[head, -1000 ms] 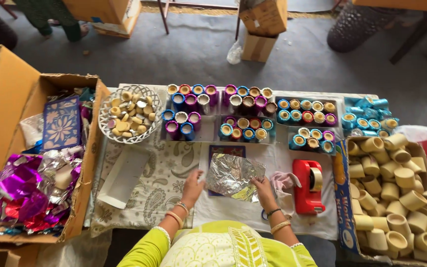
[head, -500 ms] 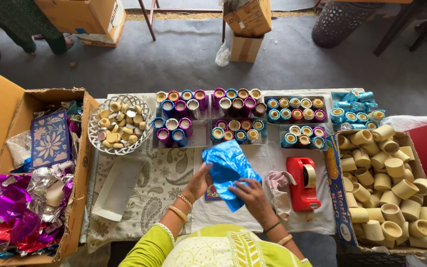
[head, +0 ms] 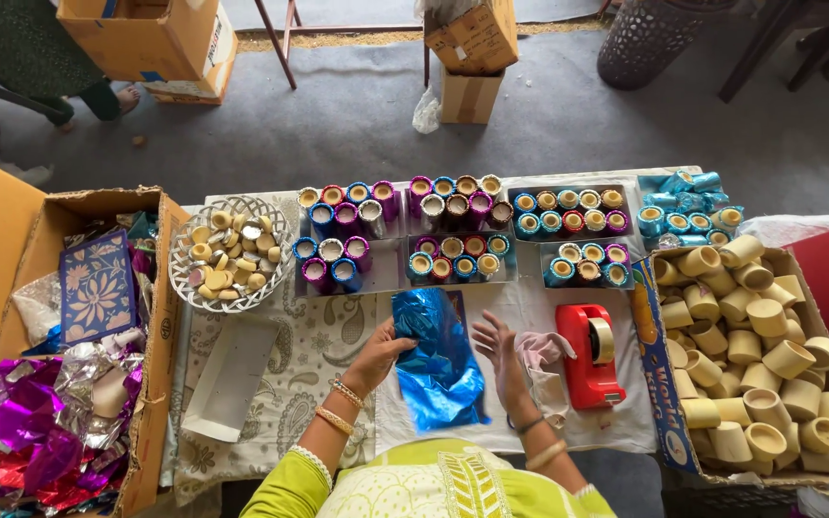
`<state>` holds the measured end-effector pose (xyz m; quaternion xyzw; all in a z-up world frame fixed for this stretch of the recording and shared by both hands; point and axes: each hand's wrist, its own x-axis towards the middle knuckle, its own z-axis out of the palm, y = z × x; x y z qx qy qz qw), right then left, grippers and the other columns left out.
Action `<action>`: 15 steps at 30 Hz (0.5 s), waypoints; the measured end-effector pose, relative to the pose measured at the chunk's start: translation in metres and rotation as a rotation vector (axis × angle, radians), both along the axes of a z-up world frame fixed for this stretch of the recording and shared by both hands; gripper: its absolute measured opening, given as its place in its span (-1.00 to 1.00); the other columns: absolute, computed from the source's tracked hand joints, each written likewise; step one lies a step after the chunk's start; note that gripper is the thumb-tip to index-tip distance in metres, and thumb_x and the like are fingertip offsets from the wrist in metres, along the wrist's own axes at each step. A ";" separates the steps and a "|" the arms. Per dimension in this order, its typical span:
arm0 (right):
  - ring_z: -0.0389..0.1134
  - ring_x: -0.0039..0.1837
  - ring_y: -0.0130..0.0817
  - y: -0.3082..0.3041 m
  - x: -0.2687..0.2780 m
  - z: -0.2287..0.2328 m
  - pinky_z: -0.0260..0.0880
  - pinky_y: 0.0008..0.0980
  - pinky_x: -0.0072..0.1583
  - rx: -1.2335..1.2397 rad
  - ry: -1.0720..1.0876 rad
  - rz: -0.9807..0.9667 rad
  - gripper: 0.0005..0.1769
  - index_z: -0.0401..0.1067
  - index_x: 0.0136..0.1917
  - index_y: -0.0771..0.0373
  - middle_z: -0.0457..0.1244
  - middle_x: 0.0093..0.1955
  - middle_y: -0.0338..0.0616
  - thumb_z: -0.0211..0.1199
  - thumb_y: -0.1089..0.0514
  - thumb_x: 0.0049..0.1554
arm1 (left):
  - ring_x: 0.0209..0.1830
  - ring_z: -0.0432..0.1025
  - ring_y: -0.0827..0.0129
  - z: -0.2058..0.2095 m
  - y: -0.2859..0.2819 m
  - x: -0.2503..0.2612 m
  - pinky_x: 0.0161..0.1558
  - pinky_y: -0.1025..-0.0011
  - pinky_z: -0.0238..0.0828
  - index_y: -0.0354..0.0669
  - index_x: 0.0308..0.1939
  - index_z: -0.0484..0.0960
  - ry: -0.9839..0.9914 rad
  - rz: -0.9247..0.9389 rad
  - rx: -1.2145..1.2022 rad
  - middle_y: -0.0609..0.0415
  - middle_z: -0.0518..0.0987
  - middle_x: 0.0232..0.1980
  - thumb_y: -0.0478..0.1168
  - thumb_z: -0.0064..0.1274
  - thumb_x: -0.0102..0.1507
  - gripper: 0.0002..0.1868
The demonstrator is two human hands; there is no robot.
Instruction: Wrapping small clay lamps in decorative foil and colored paper and organizing them into boxes.
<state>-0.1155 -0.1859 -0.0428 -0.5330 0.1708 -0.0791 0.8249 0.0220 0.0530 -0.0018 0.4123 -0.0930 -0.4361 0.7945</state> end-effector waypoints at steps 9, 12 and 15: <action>0.39 0.15 -0.46 0.003 0.045 0.039 0.38 -0.48 0.21 -0.005 -0.041 -0.003 -0.38 0.18 0.47 0.24 0.38 0.14 -0.11 0.29 0.18 0.19 | -0.02 0.52 0.57 0.039 -0.005 -0.004 0.12 0.46 0.46 -0.12 0.16 0.54 -0.139 0.006 0.104 0.19 0.67 0.02 -0.23 0.14 0.27 -0.62; 0.40 0.09 -0.51 0.006 0.045 0.073 0.40 -0.49 0.16 -0.104 -0.029 -0.013 -0.42 0.19 0.43 0.24 0.40 0.06 -0.15 0.28 0.23 0.19 | -0.10 0.45 0.66 0.030 -0.003 0.004 0.01 0.58 0.39 -0.13 0.09 0.59 -0.216 0.180 0.123 0.29 0.63 -0.07 -0.11 0.14 0.31 -0.69; 0.38 0.07 -0.50 0.005 0.044 0.065 0.39 -0.48 0.14 -0.148 -0.021 -0.028 -0.40 0.19 0.45 0.23 0.38 0.03 -0.15 0.29 0.22 0.19 | -0.27 0.27 0.67 -0.005 0.002 0.016 -0.20 0.63 0.18 -0.20 -0.04 0.63 -0.257 0.329 0.156 0.31 0.53 -0.24 -0.11 0.16 0.38 -0.77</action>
